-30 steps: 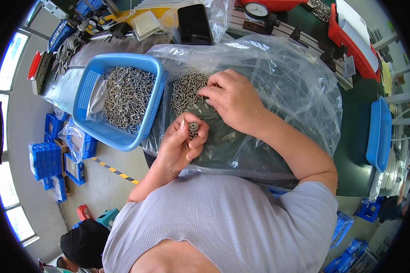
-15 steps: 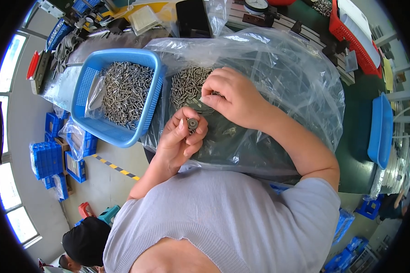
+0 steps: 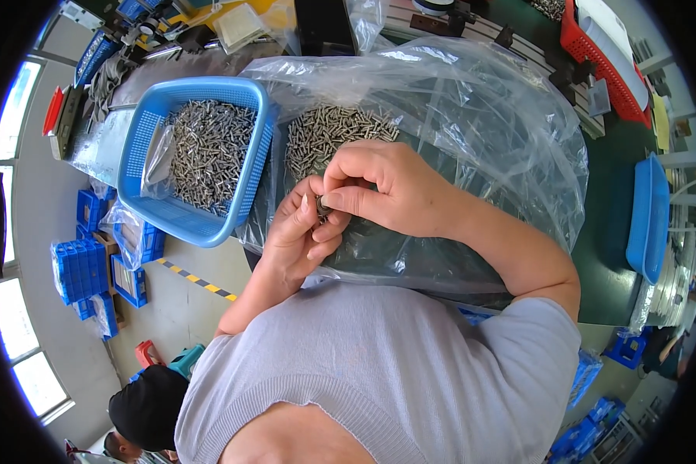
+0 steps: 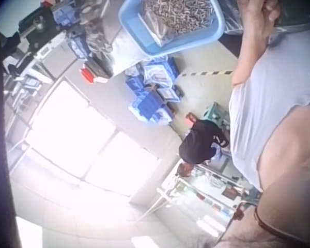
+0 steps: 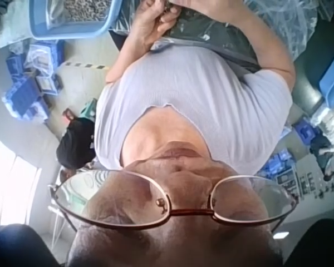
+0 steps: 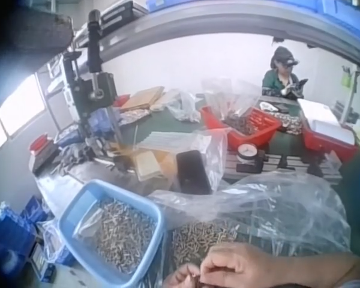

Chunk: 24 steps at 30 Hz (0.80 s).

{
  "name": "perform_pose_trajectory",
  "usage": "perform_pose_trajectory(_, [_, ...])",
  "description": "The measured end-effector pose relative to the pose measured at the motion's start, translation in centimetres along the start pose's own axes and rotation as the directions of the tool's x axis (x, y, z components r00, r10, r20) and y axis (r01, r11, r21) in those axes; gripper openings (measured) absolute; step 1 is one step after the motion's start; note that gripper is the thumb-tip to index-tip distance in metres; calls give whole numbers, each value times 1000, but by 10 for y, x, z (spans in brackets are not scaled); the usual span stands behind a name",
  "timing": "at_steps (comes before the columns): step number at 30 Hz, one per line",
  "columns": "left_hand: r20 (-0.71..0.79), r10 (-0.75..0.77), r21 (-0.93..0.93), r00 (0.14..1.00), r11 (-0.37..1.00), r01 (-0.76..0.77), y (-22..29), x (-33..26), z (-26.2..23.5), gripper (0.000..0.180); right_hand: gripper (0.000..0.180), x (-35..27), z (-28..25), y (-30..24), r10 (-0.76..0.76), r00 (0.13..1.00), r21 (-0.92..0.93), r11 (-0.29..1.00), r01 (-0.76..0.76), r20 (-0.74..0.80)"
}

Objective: Assembling small metal pins into a circular base component at a workshop bench.

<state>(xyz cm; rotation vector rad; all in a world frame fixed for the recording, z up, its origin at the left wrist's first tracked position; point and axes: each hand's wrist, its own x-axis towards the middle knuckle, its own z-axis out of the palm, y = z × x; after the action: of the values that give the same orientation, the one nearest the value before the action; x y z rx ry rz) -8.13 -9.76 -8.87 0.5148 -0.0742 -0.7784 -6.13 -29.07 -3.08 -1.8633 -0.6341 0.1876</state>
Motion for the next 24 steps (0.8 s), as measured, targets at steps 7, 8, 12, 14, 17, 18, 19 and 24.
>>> perform_pose_trajectory(7, [7, -32, -4, 999, 999, 32, 2, 0, -1, 26, 14, 4, 8, 4, -45, 999, 53, 998, 47, -25])
perform_pose_trajectory(8, [19, -36, -4, 999, 999, 36, 3, 0, -1, 27, 14, 4, 9, 7, -47, 999, 52, 997, 49, -25])
perform_pose_trajectory(12, [1, -68, -33, 998, 997, 68, 1, -1, -1, 28, 20, 3, 5, 9, -119, 993, -7, 993, 119, -7])
perform_pose_trajectory(14, [-24, -37, -24, 999, 999, 37, 0, 0, 2, 29, 21, 3, 3, 8, -137, 990, -24, 990, 136, -18])
perform_pose_trajectory(17, [-23, -12, 10, 1000, 1000, 12, -1, 0, -1, 28, 18, 2, 1, 8, -166, 985, -77, 984, 162, -52])
perform_pose_trajectory(18, [-20, -11, 11, 1000, 1000, 11, -1, 0, 1, 28, 16, 1, -1, 7, -170, 985, -43, 985, 169, -24])
perform_pose_trajectory(19, [-45, 15, -10, 999, 1000, -15, -2, 1, 4, 28, 13, 1, -3, 6, -175, 985, -8, 985, 175, 4])
perform_pose_trajectory(24, [-3, 33, -41, 999, 999, -34, -1, 0, 0, 24, 8, 3, -18, 9, 73, 985, -99, 991, -89, -155])
